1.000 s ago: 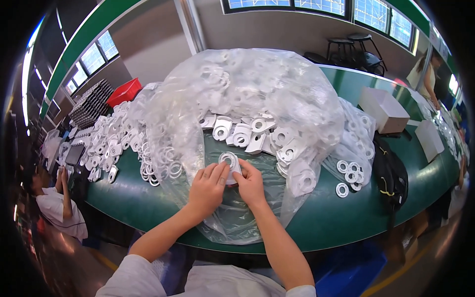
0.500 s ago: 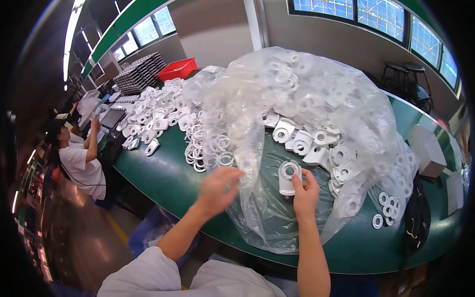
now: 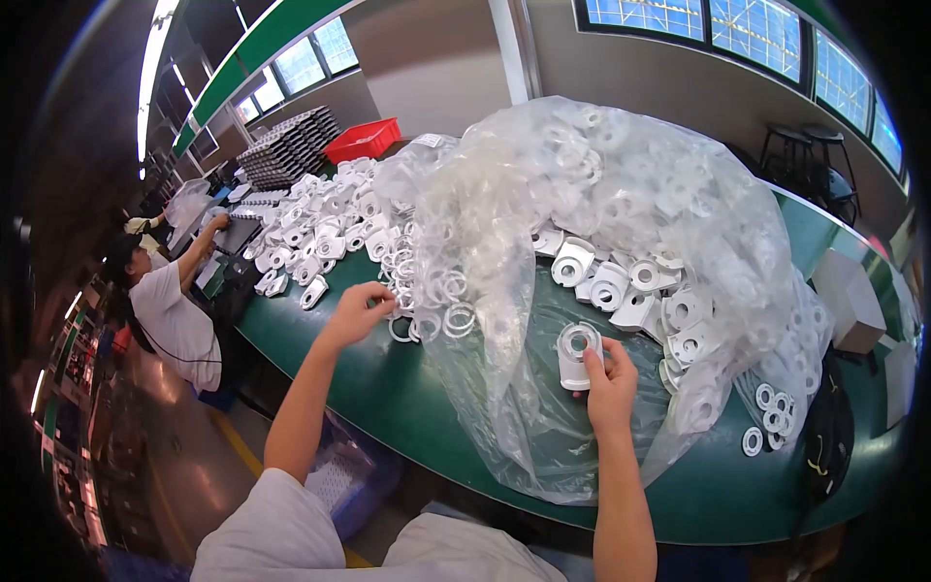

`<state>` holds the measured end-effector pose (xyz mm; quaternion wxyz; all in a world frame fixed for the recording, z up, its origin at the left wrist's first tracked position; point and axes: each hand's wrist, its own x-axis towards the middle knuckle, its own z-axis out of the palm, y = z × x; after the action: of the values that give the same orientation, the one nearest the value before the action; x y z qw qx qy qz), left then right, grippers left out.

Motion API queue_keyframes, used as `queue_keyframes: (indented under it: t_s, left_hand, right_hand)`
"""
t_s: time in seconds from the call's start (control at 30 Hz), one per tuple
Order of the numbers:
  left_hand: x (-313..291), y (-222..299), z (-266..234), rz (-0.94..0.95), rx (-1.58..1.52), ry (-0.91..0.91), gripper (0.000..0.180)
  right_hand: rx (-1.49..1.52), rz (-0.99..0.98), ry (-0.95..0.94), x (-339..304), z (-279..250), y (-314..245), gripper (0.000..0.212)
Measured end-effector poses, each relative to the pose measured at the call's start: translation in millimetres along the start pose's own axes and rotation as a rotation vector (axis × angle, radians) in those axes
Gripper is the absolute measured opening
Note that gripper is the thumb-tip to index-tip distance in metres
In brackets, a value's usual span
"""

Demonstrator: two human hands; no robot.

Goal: The worker is manually inspecting and assembling small white plastic ring components at a factory workbench.

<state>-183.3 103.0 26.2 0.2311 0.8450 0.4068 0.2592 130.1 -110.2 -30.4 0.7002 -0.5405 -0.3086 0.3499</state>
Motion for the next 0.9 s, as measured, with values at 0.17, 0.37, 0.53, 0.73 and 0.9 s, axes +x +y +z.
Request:
queue_keyframes:
  t_s: [0.17,0.37,0.53,0.73,0.9]
  left_hand:
    - [37.1,-15.9,-18.7,0.004,-0.056,-0.076,0.017]
    - [60.0,-21.5,-21.0,0.02,0.088,-0.206,0.02]
    - [74.9,-16.0,-31.2,0.014,0.194,-0.431,0.018]
    - [77.5,3.1,-41.9,0.053,0.161,-0.211,0.015]
    - [73.7,-1.6,-31.8,-0.137,-0.188,-0.033,0.009]
  right_hand:
    - [0.003,-0.001,-0.02,-0.3,-2.0,0.9,0.017]
    - [0.013,0.005,-0.028,1.8,-2.8,2.9,0.017]
    - [0.023,0.004,-0.034,2.1,-2.8,3.7,0.017]
    - [-0.006,0.013,-0.037,2.9,-1.7,1.6,0.017]
    - [0.007,0.01,-0.054,4.1,-0.6,1.0,0.017]
